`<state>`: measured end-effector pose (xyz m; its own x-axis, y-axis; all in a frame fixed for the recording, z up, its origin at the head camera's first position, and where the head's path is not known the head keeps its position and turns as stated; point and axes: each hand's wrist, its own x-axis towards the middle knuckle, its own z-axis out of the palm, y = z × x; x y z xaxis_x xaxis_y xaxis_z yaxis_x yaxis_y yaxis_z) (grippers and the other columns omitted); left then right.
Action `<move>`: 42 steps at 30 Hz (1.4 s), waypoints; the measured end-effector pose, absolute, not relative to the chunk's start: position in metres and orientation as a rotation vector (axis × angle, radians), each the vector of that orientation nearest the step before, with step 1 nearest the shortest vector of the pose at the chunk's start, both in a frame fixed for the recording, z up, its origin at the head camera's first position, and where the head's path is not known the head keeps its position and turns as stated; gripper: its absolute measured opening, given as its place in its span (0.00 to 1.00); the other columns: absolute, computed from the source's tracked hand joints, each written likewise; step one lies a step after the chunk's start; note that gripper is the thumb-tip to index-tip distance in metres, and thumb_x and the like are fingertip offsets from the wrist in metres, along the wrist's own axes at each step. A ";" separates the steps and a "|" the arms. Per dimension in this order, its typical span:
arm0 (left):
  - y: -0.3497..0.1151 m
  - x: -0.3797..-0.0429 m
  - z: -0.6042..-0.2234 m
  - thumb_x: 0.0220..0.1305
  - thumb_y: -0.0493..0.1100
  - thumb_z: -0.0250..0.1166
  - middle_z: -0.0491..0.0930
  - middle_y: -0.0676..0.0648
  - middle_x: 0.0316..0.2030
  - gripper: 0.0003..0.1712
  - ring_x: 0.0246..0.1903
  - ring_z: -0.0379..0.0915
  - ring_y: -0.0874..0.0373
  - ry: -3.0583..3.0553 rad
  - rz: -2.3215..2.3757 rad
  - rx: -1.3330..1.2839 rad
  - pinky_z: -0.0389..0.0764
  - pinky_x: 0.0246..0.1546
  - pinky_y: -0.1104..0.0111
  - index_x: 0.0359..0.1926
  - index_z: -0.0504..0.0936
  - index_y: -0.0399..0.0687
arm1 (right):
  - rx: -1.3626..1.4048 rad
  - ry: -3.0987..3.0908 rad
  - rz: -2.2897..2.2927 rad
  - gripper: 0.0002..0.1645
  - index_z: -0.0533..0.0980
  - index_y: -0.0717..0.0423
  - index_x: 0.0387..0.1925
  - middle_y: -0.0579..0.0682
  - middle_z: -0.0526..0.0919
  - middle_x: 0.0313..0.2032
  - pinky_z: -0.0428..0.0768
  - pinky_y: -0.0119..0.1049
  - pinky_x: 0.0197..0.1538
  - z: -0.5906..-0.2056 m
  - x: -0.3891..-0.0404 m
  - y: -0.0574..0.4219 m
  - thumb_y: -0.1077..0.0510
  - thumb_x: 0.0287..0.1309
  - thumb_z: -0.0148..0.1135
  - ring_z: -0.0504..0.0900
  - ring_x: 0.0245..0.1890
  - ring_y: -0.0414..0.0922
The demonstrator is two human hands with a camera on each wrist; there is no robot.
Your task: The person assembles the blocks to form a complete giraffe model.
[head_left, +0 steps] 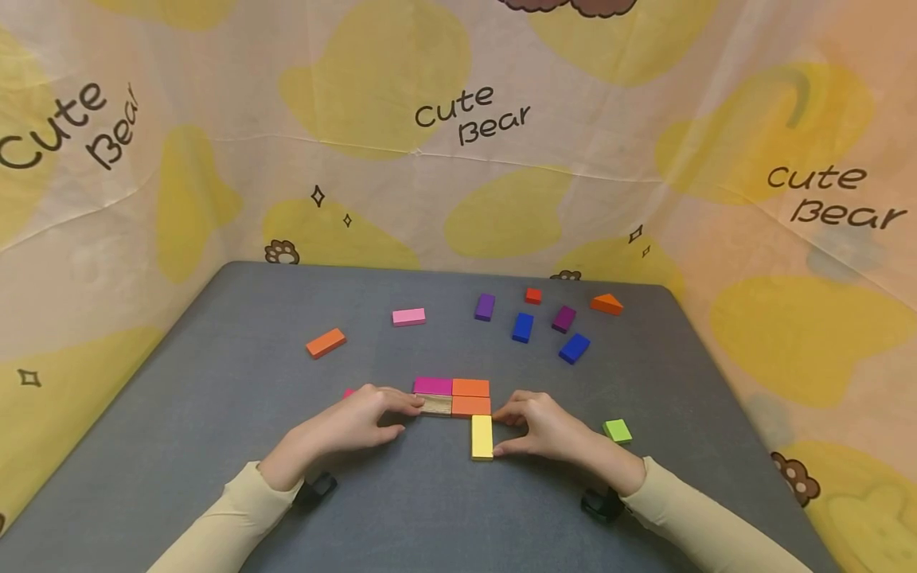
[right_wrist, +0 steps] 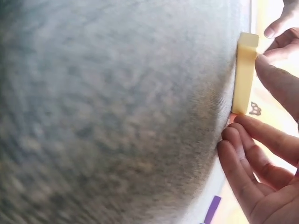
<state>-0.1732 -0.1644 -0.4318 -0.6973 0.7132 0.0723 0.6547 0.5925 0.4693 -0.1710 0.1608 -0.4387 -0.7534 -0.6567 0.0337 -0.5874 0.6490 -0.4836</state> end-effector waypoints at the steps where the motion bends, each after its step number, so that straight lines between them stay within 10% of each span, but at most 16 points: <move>1: -0.164 -0.173 -0.432 0.58 0.38 0.64 0.80 0.55 0.54 0.18 0.56 0.74 0.58 2.691 0.716 1.159 0.75 0.55 0.58 0.51 0.83 0.46 | -1.030 2.731 -0.714 0.27 0.82 0.52 0.45 0.43 0.80 0.35 0.80 0.28 0.38 -0.438 -0.171 0.161 0.42 0.44 0.73 0.78 0.34 0.37; 15: -0.164 -0.173 -0.432 0.58 0.38 0.63 0.80 0.54 0.54 0.18 0.57 0.74 0.58 2.680 0.715 1.152 0.75 0.56 0.58 0.51 0.83 0.46 | -1.175 2.716 -0.749 0.38 0.72 0.55 0.60 0.49 0.79 0.56 0.75 0.41 0.59 -0.435 -0.187 0.144 0.43 0.50 0.69 0.77 0.58 0.43; 30: -0.164 -0.176 -0.427 0.59 0.39 0.64 0.80 0.54 0.54 0.18 0.56 0.74 0.58 2.664 0.710 1.154 0.75 0.55 0.58 0.51 0.83 0.47 | -1.178 2.657 -0.669 0.37 0.72 0.53 0.62 0.47 0.76 0.59 0.73 0.41 0.61 -0.439 -0.195 0.140 0.44 0.51 0.69 0.74 0.61 0.44; 42: -0.190 -0.253 -0.408 0.54 0.41 0.71 0.84 0.49 0.45 0.18 0.49 0.79 0.52 2.772 1.019 1.001 0.76 0.51 0.53 0.48 0.84 0.47 | -1.227 2.661 -0.687 0.37 0.72 0.56 0.61 0.50 0.77 0.59 0.74 0.42 0.59 -0.439 -0.194 0.142 0.47 0.51 0.70 0.75 0.60 0.46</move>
